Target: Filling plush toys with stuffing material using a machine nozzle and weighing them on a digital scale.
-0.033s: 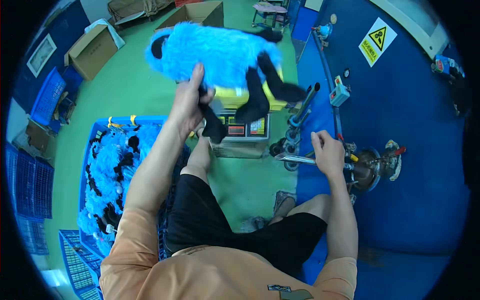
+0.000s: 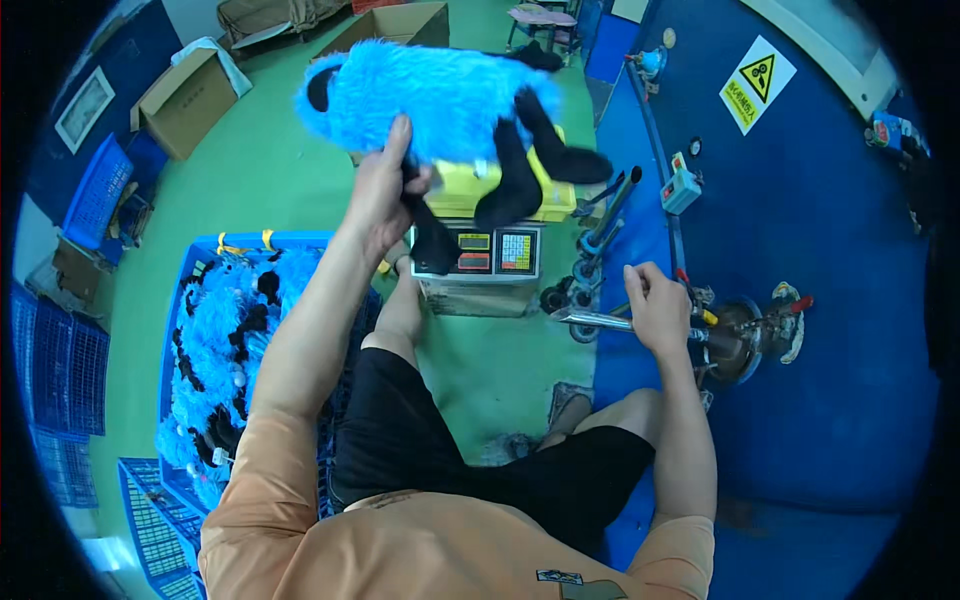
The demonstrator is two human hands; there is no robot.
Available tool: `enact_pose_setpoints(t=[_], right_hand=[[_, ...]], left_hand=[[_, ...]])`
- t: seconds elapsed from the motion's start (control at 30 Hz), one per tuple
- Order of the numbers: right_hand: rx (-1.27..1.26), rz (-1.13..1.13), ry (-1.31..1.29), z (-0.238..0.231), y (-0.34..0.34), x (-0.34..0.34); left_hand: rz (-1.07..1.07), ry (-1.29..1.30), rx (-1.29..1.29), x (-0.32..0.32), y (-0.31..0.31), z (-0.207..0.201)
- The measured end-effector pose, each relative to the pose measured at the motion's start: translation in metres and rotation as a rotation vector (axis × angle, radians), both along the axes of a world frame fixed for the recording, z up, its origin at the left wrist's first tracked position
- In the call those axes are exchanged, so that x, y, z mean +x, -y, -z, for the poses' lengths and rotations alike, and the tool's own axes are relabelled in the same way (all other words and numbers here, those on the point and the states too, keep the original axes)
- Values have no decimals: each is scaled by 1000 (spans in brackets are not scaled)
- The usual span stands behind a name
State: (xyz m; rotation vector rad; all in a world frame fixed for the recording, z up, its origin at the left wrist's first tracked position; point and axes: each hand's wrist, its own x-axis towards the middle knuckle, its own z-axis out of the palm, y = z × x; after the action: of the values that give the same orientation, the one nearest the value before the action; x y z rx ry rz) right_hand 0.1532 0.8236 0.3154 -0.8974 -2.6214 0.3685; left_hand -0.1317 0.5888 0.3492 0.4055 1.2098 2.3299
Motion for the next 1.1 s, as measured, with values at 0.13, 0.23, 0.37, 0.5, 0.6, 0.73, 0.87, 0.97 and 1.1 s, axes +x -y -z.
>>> enact_pose_setpoints(t=[0.13,0.23,0.37,0.5,0.6,0.73,0.87,0.97,1.1], right_hand=[[0,-6,-47,4,-3,3],[9,10,-32,2,-2,3],[-6,7,-9,1,-3,3],[-20,-15,13,2,-3,1],[-20,0,43,7,-8,5],[2,-16,89,11,-12,2],[3,-20,122,12,-11,1],[5,-15,136,8,-12,-2],[-40,-1,119,9,-12,-3]], left_hand=[[6,14,-116,-23,-26,34],[27,39,-201,-21,-45,63],[37,69,-305,0,-46,108],[27,97,-403,22,-17,153],[-161,-335,-921,79,26,164],[-191,-243,-797,72,49,150],[-211,-97,-651,61,66,150],[-225,13,-536,44,68,149],[-187,-72,-455,3,51,124]])
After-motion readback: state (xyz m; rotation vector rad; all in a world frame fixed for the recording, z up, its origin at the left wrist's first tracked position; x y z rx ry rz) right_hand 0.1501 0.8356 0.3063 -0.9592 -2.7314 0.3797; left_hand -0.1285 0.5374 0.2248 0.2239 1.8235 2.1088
